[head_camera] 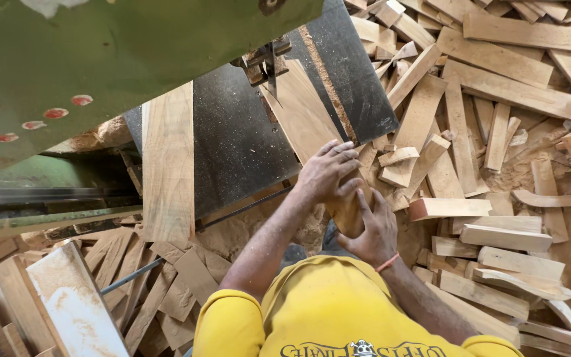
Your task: The person cuts wooden boards into narrow strips on a bandsaw, feeding each board by hand through the blade, then sets the cut pieces aside and picks up the next board to repeat the cut.
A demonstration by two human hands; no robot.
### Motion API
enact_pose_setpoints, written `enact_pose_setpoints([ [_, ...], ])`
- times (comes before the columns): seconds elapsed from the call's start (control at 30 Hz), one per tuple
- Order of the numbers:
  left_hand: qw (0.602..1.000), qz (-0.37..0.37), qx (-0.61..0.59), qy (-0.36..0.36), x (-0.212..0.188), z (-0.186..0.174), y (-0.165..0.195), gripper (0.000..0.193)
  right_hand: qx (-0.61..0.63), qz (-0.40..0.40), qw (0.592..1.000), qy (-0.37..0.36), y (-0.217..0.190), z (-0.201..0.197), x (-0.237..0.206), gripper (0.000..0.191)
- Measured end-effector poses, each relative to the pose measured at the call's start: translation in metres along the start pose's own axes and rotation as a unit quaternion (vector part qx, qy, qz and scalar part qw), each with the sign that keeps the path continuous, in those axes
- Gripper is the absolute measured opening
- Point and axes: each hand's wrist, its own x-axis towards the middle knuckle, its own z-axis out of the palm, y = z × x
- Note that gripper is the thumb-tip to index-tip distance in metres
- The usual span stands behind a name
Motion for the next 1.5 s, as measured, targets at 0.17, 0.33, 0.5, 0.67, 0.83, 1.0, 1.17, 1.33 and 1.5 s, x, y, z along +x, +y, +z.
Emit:
enact_pose_setpoints([
  [0.17,0.999,-0.009,-0.021,0.043,0.01,-0.012,-0.01,0.054,0.026,-0.019,0.999,0.015,0.008,-0.002,0.021,0.113],
  [0.33,0.998,-0.02,-0.026,0.051,0.016,-0.015,-0.011,0.05,0.011,-0.025,1.0,0.013,0.012,-0.004,0.031,0.113],
  [0.5,0.997,-0.032,-0.026,0.062,0.021,-0.012,-0.016,0.049,0.015,-0.024,1.0,0.009,0.017,-0.004,0.04,0.113],
  [0.67,0.997,-0.041,-0.013,0.065,0.027,-0.005,-0.023,0.051,0.002,-0.036,0.999,0.011,0.027,0.0,0.046,0.113],
  [0.83,0.998,-0.021,0.05,0.024,0.026,0.009,-0.011,0.054,0.019,-0.066,0.998,0.016,0.032,-0.001,0.035,0.11],
  [1.0,0.999,-0.031,0.01,0.029,0.03,0.008,-0.01,0.052,0.015,-0.041,0.999,0.024,0.031,-0.008,0.034,0.107],
  [1.17,0.995,-0.058,-0.019,0.077,0.037,-0.005,-0.02,0.05,0.033,-0.074,0.996,0.033,0.034,-0.011,0.058,0.105],
  [1.33,0.994,-0.062,-0.013,0.093,0.042,-0.01,-0.019,0.049,0.036,-0.08,0.996,0.032,0.037,-0.013,0.065,0.105],
  [1.5,0.993,-0.072,-0.014,0.093,0.048,-0.011,-0.024,0.048,0.015,-0.083,0.996,0.025,0.049,-0.009,0.075,0.107],
])
